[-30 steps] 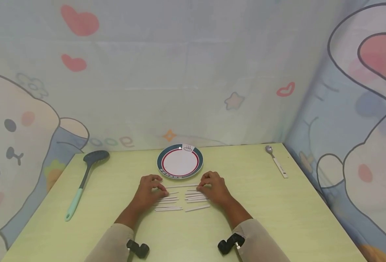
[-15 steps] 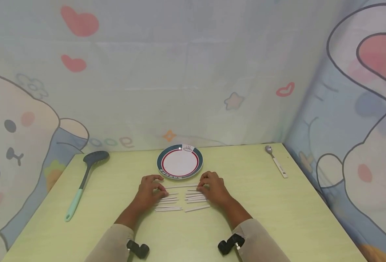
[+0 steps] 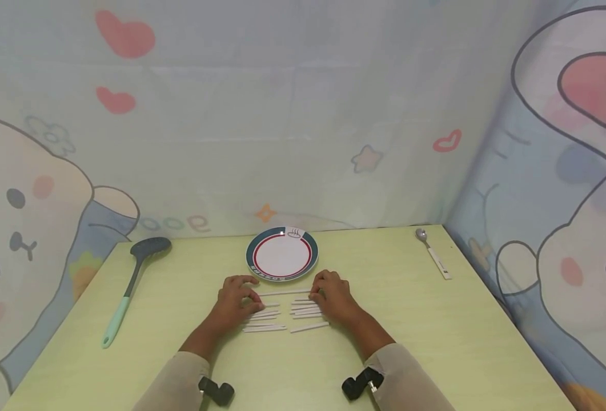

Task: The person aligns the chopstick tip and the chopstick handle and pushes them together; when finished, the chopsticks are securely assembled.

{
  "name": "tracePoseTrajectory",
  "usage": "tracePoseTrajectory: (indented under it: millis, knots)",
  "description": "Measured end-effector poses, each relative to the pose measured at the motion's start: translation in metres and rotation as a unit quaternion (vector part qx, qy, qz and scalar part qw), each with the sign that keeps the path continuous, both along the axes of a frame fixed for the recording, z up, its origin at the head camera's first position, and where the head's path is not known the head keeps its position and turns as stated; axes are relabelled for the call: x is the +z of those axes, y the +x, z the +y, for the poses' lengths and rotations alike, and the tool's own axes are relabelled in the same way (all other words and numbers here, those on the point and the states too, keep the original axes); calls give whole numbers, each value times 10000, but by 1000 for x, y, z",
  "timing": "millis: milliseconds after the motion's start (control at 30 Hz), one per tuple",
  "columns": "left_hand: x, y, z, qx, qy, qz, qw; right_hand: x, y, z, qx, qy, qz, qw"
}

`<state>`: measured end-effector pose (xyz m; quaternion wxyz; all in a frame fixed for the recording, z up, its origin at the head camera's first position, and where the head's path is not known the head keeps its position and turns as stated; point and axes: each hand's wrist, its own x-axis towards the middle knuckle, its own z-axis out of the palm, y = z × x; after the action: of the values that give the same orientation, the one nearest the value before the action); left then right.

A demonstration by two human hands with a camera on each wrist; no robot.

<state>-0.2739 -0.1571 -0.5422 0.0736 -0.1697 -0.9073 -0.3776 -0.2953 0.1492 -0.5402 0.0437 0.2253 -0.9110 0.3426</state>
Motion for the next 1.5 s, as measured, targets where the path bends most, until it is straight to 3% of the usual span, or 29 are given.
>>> tracePoseTrajectory:
  millis: [400, 833, 1133, 1300, 1500]
  knots:
    - [3, -1, 1, -48, 3, 124, 9999, 6, 0, 1, 79, 227, 459, 9987]
    - [4, 2, -1, -50, 126, 11, 9999, 11, -1, -10, 82, 680, 70, 9976]
    - [8, 3, 4, -73, 533, 890, 9946, 8, 1, -6, 196, 316, 276, 9989]
    - [10, 5, 6, -11, 1061, 542, 9929, 12, 6, -6, 133, -82, 36, 9999]
    - [11, 8, 7, 183, 1230, 20, 9922, 12, 5, -6, 267, -336, 271, 9987]
